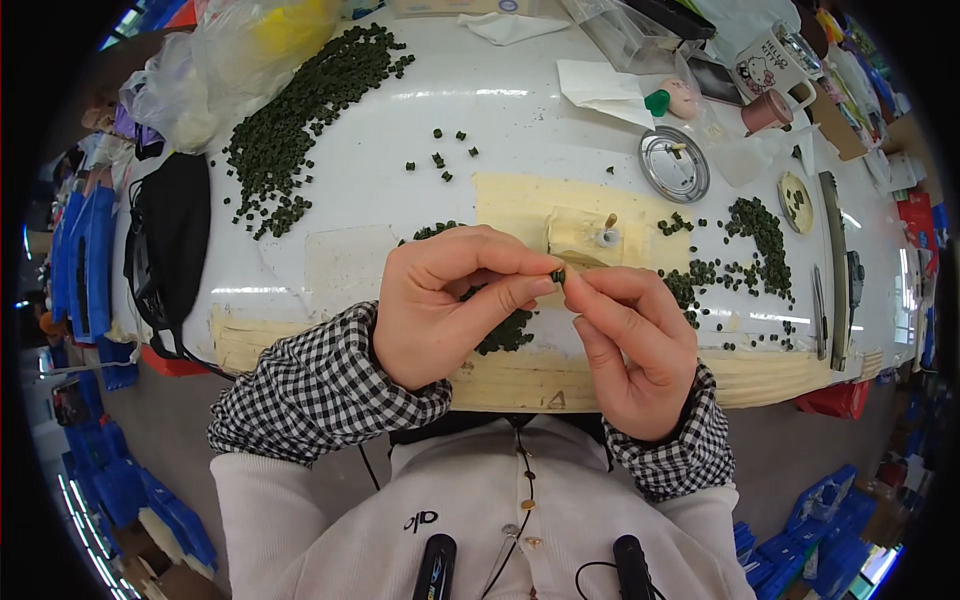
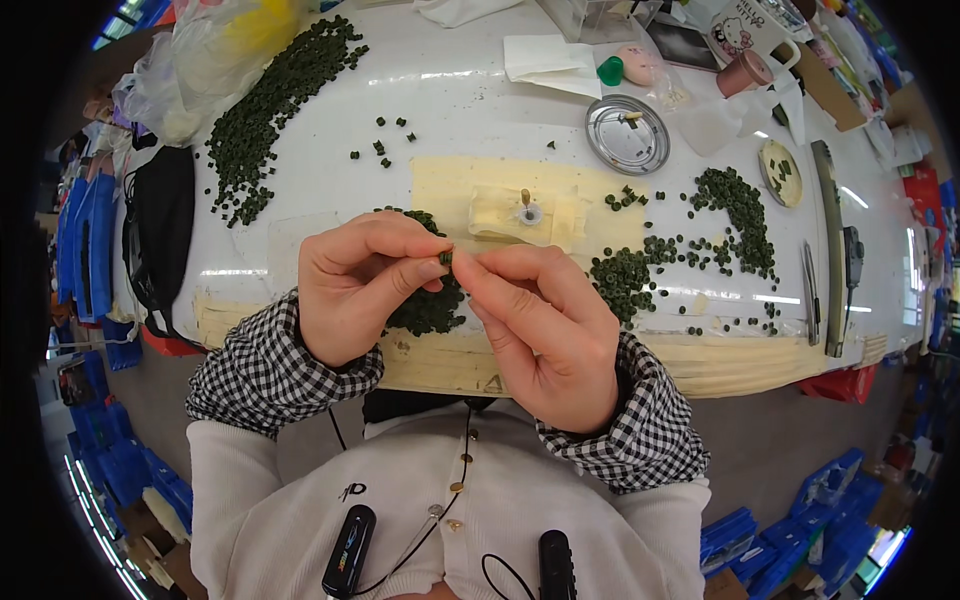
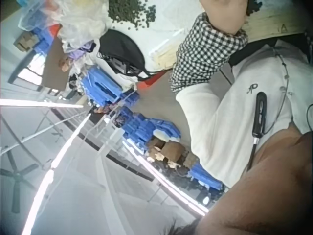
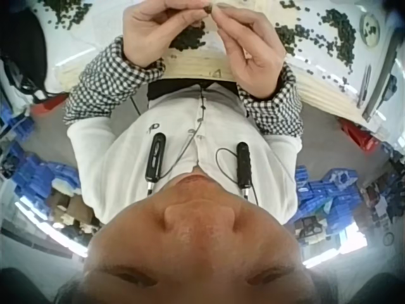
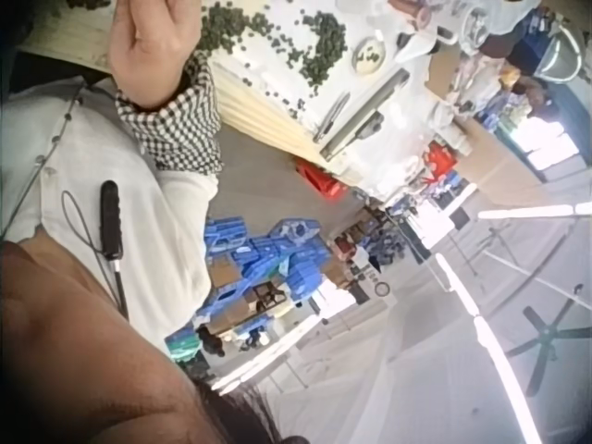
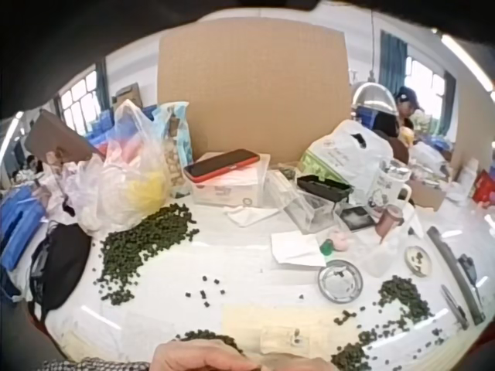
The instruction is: Picking and assembling small green plastic toy components at a workbench.
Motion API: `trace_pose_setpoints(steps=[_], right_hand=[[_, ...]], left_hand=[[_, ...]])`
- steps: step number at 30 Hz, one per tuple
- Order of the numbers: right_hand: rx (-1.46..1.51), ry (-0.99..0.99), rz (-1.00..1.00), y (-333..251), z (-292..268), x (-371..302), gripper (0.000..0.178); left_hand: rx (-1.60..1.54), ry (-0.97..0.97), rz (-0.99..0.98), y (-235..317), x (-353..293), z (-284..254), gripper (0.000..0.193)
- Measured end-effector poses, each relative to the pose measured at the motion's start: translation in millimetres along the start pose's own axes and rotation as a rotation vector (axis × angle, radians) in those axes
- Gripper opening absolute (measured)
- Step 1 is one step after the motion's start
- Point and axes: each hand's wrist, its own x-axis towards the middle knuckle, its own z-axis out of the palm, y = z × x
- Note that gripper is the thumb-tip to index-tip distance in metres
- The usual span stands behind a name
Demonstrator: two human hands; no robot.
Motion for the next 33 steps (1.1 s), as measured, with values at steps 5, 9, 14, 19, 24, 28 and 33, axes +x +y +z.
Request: trace_pose_setpoints(steps=[5,9,14,19,24,28,33], right_hand=[[-0.038,-0.014,-0.04,1,-3,0,0.035],[-0.033,-0.001,-0.035,0,0,-1,0.036],[-0.02,0.018,0.016,-1,0,0,0.035],[-0.171,0.132,0.055,-5,-20,15,0.028],[-0.522,0.135,-0.06,13,-35,38,0.022],[-0.549,0.069,-0.052,21,-30,43,0.018],[-0.502,0.115,-0.079,18,-29,42,0.015]], left_hand=[[0.106,-0.05,0.063,-6,-1,-5,0.018],[0.115,-0.041,0.06,-6,-1,-5,0.018],[0.009,0.003,-0.058,-1,0,0,0.016],[-0.073,0.02,-0.17,0,2,-2,0.012],[-0.069,0.02,-0.167,2,2,-1,0.012],[-0.08,0.025,-0.168,2,1,0,0.013],[-0.07,0.03,-0.164,2,-1,0,0.012]])
